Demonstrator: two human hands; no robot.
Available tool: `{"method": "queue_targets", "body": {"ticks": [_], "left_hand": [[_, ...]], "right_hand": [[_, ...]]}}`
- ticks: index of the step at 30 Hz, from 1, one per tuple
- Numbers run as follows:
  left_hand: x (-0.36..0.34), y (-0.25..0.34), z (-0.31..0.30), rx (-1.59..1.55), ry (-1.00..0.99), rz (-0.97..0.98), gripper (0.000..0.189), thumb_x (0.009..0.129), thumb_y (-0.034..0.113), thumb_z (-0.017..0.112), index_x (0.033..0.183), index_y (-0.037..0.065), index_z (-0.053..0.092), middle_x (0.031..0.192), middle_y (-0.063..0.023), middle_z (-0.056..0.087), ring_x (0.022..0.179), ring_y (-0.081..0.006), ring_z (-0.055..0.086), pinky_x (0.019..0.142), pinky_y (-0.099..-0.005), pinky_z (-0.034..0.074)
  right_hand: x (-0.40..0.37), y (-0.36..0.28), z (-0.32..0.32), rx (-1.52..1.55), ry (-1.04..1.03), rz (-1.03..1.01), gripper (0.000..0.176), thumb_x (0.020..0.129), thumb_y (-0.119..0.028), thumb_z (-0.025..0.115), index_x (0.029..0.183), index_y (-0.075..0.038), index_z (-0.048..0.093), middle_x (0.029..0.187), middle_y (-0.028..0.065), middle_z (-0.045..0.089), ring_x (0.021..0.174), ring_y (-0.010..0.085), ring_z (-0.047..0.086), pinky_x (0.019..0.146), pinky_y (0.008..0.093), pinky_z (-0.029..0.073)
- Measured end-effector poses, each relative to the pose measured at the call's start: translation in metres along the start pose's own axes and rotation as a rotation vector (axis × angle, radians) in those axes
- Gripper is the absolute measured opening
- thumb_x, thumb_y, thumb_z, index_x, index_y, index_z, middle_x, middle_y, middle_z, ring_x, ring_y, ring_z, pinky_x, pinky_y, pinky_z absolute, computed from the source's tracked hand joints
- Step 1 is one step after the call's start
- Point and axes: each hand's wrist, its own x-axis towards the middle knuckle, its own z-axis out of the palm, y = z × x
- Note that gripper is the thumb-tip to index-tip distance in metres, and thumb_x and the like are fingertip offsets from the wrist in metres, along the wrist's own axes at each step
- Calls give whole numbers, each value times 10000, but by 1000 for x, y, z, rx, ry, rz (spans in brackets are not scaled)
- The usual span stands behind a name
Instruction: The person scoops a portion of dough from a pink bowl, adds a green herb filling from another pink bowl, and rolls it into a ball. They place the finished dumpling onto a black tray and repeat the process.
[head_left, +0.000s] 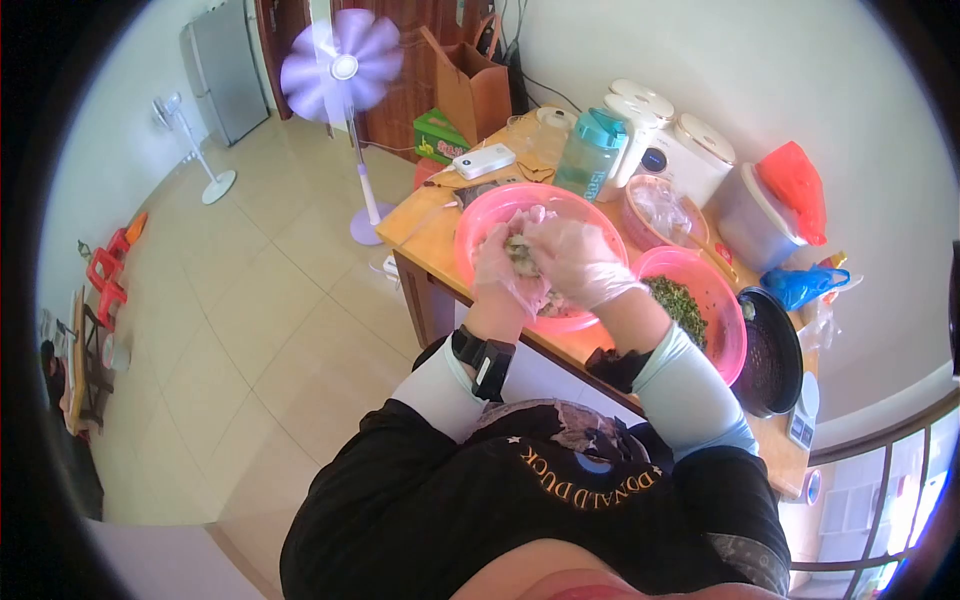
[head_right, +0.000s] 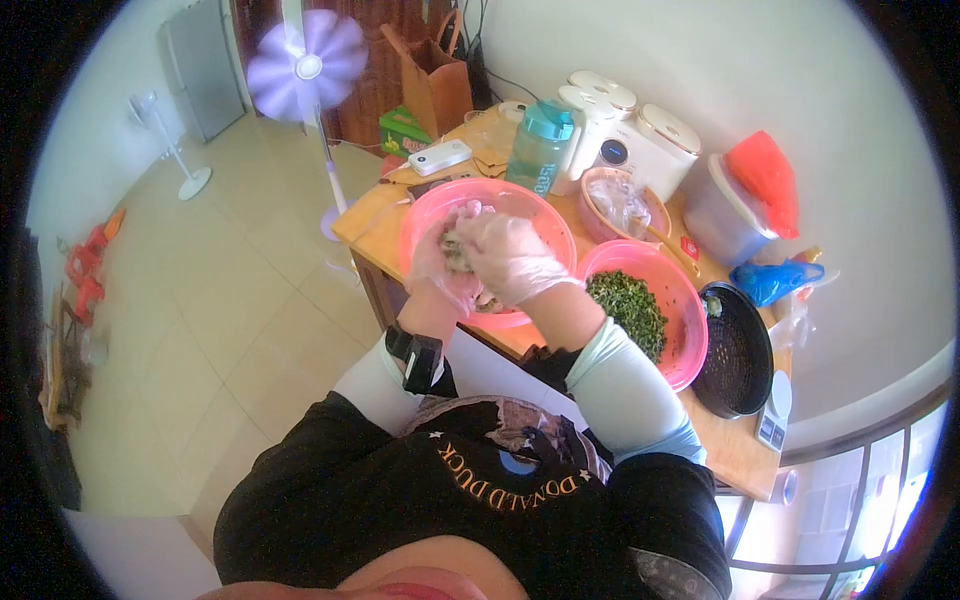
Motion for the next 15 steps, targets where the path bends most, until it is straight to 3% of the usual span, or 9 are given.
{"method": "queue_targets", "body": {"ticks": [1, 3, 7, 11, 13, 15], "left_hand": [[-12, -2, 9, 20, -46, 4, 166, 973, 228, 590, 1032, 107, 687, 1080, -63, 734, 963, -246, 692, 850, -436, 578], [-19, -4, 14, 44, -94, 7, 161, 965, 224, 621, 1048, 108, 695, 1082, -55, 742, 974, -228, 695, 861, -433, 576], [-12, -1, 10, 50, -156, -17, 167, 951, 224, 667, 1044, 91, 706, 1057, -40, 744, 943, -192, 710, 837, -387, 587], [-13, -2, 8, -11, -238, -37, 168, 945, 225, 676, 1027, 81, 705, 1014, -30, 744, 892, -177, 718, 765, -331, 596], [-17, -1, 11, 6, -203, -49, 162, 945, 224, 674, 1031, 90, 705, 1003, -24, 742, 887, -172, 718, 739, -323, 594], [-16, -2, 11, 23, -166, -63, 157, 945, 223, 672, 1036, 99, 705, 992, -18, 741, 881, -168, 718, 713, -316, 592]], "right_hand": [[0, -7, 2, 1, 3, 3, 191, 915, -214, 613, 1032, -102, 715, 945, 197, 697, 874, 377, 674, 781, 453, 541], [0, -18, 0, 97, -213, 183, 212, 914, -226, 623, 1068, -116, 720, 1051, 202, 702, 951, 401, 677, 827, 482, 546], [9, -12, -9, -109, -280, 83, 229, 935, -233, 601, 1063, -83, 718, 1031, 191, 705, 946, 352, 682, 844, 432, 539], [12, 7, -19, 170, -162, 230, 194, 923, -199, 620, 1016, -61, 719, 965, 165, 693, 881, 316, 656, 845, 387, 526], [8, 7, -15, 425, 12, 270, 151, 912, -162, 633, 962, -45, 715, 905, 140, 671, 837, 298, 624, 838, 360, 516], [10, 18, 3, 351, -5, 228, 151, 914, -148, 631, 977, -49, 725, 909, 144, 674, 847, 287, 633, 845, 356, 518]]}}
